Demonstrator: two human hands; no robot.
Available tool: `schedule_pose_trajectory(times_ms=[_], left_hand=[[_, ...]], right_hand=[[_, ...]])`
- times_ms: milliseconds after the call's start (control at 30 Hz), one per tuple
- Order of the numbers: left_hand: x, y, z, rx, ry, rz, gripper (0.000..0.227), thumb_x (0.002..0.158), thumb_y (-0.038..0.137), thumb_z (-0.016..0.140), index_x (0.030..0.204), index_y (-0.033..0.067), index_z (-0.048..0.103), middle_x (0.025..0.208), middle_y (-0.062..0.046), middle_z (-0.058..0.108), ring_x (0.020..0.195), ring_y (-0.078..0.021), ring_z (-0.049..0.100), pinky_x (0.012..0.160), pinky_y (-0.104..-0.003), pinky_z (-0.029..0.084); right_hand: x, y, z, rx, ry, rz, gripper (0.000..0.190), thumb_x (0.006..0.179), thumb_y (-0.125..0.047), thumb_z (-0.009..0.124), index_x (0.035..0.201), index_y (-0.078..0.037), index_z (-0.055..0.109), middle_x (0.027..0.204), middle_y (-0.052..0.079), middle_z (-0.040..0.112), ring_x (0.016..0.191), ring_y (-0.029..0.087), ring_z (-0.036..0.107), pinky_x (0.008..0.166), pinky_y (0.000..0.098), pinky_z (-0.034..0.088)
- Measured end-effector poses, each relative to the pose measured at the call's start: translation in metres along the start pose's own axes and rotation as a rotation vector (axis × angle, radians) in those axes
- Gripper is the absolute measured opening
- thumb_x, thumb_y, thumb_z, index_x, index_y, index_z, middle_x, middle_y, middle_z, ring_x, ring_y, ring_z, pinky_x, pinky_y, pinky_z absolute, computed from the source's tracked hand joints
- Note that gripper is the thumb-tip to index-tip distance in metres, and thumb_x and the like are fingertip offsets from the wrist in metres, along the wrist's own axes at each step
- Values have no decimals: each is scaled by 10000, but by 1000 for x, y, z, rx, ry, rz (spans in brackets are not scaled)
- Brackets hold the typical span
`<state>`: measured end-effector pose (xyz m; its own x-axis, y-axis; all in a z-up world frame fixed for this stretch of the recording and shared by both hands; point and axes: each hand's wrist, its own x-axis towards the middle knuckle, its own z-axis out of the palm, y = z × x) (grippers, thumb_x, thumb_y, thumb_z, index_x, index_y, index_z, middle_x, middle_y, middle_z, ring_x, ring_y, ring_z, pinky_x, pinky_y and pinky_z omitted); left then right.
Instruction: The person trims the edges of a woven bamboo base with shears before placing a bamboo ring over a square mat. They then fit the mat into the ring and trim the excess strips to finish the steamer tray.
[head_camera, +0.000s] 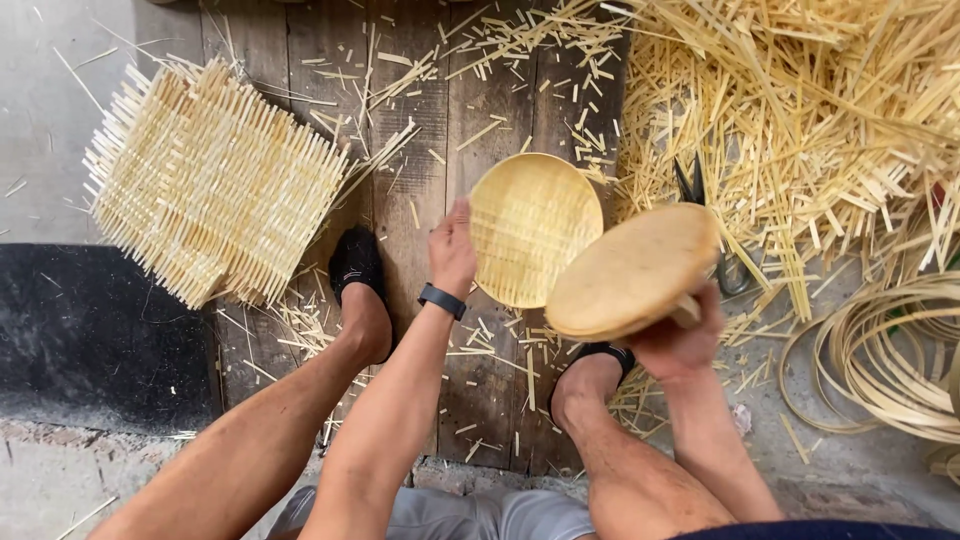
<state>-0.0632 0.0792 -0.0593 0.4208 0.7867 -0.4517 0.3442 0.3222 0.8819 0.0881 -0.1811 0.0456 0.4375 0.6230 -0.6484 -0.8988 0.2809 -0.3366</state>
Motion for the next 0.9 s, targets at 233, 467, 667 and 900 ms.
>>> schedule_pose_trajectory(times_ms=[233, 467, 667, 900], left_hand=[[-3, -68, -27, -502, 69, -440, 445, 1040, 338, 522, 1315, -3, 601, 1182, -76, 720, 1008, -193, 696, 861, -360, 590], [-30, -17, -40, 678, -6, 368, 484, 861, 81, 600, 1343, 32, 600, 1302, -172, 661, 1192, -331, 646, 1020, -476, 513], [-4, 24, -64, 1341, -709, 1200, 445, 706, 94, 664, 1149, 137, 667, 1458, -148, 591, 1363, -371, 530, 1144, -531, 360], [40, 66, -21, 1214, -1148, 1666, 279, 963, 148, 592, 1199, 46, 700, 1298, -148, 669, 1249, -309, 612, 1097, -445, 483]], right_hand=[[-15, -30, -14, -149, -6, -280, 843, 940, -620, 572, 1588, -106, 406, 1505, 123, 525, 1387, 330, 541, 1088, 546, 486], [-15, -26, -24, -159, 74, -249, 720, 940, -537, 509, 1493, -76, 499, 1356, 111, 634, 1252, 305, 623, 939, 518, 543], [-18, -25, -26, -187, 105, -245, 763, 966, -545, 522, 1545, -50, 491, 1378, 136, 593, 1225, 315, 594, 896, 523, 510], [-26, -32, -16, -242, 207, -294, 749, 906, -525, 490, 1514, -87, 478, 1381, 119, 592, 1258, 293, 573, 944, 491, 508]])
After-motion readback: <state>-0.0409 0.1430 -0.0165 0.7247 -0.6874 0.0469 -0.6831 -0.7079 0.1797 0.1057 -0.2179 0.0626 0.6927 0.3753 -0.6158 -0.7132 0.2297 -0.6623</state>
